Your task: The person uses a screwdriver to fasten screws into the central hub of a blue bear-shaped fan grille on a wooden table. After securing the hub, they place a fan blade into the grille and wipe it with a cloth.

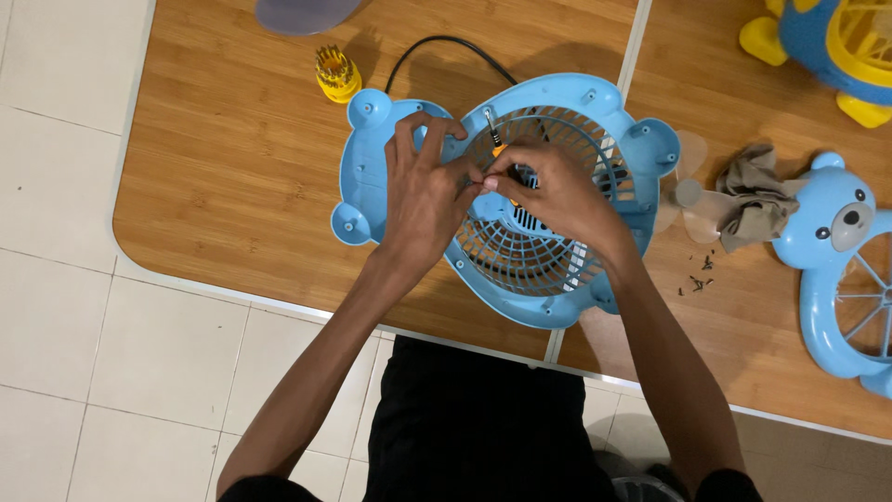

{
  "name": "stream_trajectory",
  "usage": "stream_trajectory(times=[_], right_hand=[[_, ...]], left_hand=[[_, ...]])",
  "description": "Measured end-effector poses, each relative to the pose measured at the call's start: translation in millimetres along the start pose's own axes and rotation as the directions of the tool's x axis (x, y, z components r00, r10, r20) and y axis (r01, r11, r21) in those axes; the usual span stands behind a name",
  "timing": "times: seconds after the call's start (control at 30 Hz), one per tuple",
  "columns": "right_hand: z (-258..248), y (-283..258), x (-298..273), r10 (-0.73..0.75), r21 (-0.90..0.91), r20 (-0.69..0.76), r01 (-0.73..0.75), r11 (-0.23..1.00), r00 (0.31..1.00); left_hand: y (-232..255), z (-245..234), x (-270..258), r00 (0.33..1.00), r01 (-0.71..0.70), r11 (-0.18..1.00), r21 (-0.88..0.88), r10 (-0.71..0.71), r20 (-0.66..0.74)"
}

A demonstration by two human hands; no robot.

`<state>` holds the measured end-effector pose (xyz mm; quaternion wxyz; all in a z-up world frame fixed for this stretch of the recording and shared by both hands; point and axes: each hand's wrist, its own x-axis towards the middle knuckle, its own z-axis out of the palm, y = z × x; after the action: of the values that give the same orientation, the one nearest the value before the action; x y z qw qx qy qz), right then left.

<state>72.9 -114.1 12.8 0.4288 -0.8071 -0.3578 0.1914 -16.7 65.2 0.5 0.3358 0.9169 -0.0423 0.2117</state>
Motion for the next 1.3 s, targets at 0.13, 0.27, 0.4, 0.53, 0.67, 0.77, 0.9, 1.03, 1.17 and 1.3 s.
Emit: stream_trajectory(times=[0.13,0.27,0.4,0.53,0.67,0.77,0.9,1.03,1.17,1.3], right_hand=[[-1,-1,4,0.054,-0.067,0.03,-0.052,0.996,0.998],[2,-4,5,-0.067,-0.324,0.04,0.076,0.943,0.997],[11,-3,-1,-0.145,-0.483,0.061,0.157,0.862,0.987],[20,4,0,-0.167,-0.55,0.064,0.174,0.817,0.984],[26,7,3,-0.11,-0.557,0.074,0.133,0.82,0.991],[28,6,5,-0.124,-0.567,0.078,0.147,0.811,0.989],[30,6,6,-0.105,-0.602,0.072,0.127,0.788,0.992],[32,5,5,-0.133,-0.598,0.041,0.131,0.791,0.99],[32,5,4,-0.071,-0.595,0.052,0.088,0.799,0.996],[31,3,2,-0.073,-0.585,0.028,0.076,0.807,0.997]], left_hand=[[-1,-4,2,0.999,0.024,0.998,-0.058,-0.022,0.035],[-3,-13,2,0.996,0.077,0.983,-0.164,-0.067,0.063],[-9,-22,3,0.996,0.082,0.987,-0.136,-0.079,0.029],[-10,-22,1,0.99,0.134,0.979,-0.155,-0.126,0.059],[-11,-22,-1,0.99,0.136,0.974,-0.184,-0.127,0.055],[-12,-23,-1,0.991,0.134,0.972,-0.194,-0.126,0.054],[-13,-22,-1,0.992,0.126,0.972,-0.197,-0.12,0.041],[-14,-22,-2,0.994,0.111,0.972,-0.209,-0.106,0.034],[-14,-22,-2,0.994,0.113,0.972,-0.208,-0.108,0.035],[-14,-22,-3,0.992,0.123,0.969,-0.216,-0.117,0.039]])
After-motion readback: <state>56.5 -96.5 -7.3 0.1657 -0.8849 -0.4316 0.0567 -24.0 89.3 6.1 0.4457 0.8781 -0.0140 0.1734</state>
